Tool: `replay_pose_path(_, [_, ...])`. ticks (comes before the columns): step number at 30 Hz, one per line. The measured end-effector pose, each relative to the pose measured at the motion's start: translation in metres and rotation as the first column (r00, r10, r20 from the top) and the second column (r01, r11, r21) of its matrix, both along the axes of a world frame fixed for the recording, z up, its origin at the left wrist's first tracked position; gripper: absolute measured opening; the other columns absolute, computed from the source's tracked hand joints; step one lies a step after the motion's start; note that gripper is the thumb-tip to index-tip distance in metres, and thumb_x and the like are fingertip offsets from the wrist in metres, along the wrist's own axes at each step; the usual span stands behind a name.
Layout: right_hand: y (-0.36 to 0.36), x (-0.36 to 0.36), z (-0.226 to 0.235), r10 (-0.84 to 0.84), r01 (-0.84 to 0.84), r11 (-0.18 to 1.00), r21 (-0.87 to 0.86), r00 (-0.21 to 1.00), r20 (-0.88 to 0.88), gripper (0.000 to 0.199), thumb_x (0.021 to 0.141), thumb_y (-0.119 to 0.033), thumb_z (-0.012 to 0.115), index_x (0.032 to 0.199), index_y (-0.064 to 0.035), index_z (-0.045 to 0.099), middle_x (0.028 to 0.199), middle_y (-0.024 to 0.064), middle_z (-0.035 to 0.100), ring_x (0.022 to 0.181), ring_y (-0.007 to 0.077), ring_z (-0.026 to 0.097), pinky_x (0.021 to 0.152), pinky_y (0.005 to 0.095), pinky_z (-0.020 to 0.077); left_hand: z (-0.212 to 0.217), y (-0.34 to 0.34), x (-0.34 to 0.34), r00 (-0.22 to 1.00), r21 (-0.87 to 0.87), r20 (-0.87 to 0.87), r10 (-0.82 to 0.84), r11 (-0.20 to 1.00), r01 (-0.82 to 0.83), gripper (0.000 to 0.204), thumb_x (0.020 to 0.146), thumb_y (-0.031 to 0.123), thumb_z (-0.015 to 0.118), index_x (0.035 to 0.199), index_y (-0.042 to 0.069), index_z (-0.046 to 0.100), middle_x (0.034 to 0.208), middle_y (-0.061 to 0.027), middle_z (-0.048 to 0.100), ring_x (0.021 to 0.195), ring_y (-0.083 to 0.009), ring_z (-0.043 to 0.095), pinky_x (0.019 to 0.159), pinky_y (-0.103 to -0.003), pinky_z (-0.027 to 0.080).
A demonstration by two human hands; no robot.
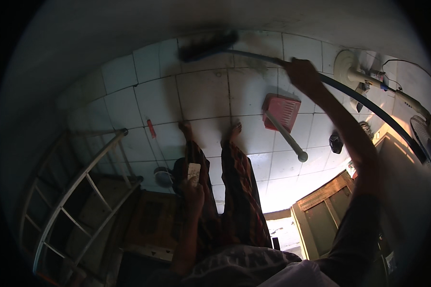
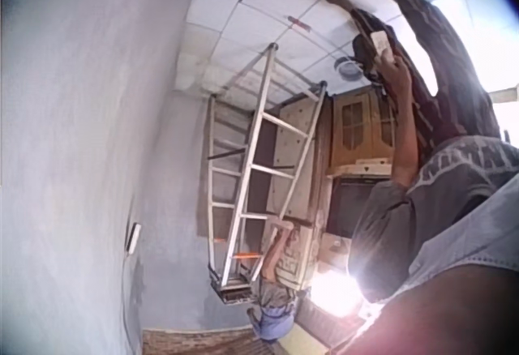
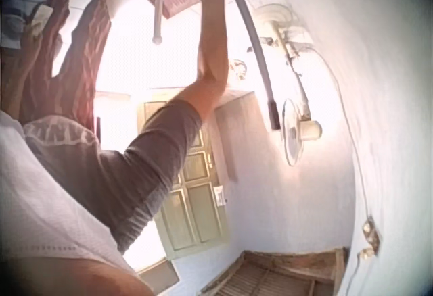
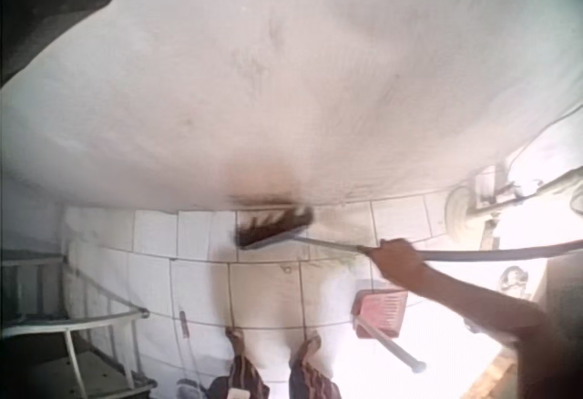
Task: The person scrapes a wall with a handheld tool, then sweeps the debris into a dustpan with a broom.
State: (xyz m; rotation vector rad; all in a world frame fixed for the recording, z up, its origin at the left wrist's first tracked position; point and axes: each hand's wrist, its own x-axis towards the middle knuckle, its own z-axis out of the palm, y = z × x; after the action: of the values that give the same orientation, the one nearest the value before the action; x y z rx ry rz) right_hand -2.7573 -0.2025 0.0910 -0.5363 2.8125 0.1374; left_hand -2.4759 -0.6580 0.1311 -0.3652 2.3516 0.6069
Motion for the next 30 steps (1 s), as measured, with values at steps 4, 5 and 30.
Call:
replay_pose_path(4, [-0.113, -0.043, -0.061, -0.05, 0.066, 0.986, -0.152, 0.993, 0.107, 0.046, 0.084, -0.011, 0.053, 0.128, -0.022, 0.053, 0.085, 0.0088, 0.063, 0.079, 0.0234, 0.066, 0.066, 0.0377, 0.054, -0.001, -0.002, -0.003, 1.0, 0.008, 0.002, 0.006, 1.0, -0.006, 0.034, 0.081, 0.01, 0.058, 0.113, 0.001, 0.056, 0.115, -0.022, 0.048, 0.109, -0.0407, 0.045, 0.095, -0.049, 0.037])
replay_pose_path(5, [-0.14, -0.056, -0.078, -0.051, 0.077, 0.985, -0.156, 0.985, 0.168, 0.045, 0.085, -0.012, 0.055, 0.128, -0.0212, 0.053, 0.084, 0.0086, 0.063, 0.08, 0.023, 0.066, 0.065, 0.0384, 0.0539, -0.001, -0.004, -0.005, 0.998, -0.007, -0.049, -0.044, 0.999, 0.043, 0.033, 0.081, 0.01, 0.057, 0.113, 0.0, 0.056, 0.113, -0.0228, 0.049, 0.109, -0.0405, 0.046, 0.095, -0.048, 0.038])
replay_pose_path(30, [0.068, 0.058, -0.019, -0.271, 0.26, 0.939, 0.225, 0.962, 0.022, 0.046, 0.084, -0.014, 0.055, 0.129, -0.0223, 0.053, 0.07, 0.0082, 0.061, 0.061, 0.0234, 0.063, 0.056, 0.0384, 0.0519, -0.024, -0.037, -0.008, 0.957, -0.028, -0.287, -0.043, 0.999, 0.037, 0.031, 0.08, 0.006, 0.057, 0.11, 0.001, 0.056, 0.104, -0.0217, 0.05, 0.104, -0.0399, 0.046, 0.092, -0.049, 0.037])
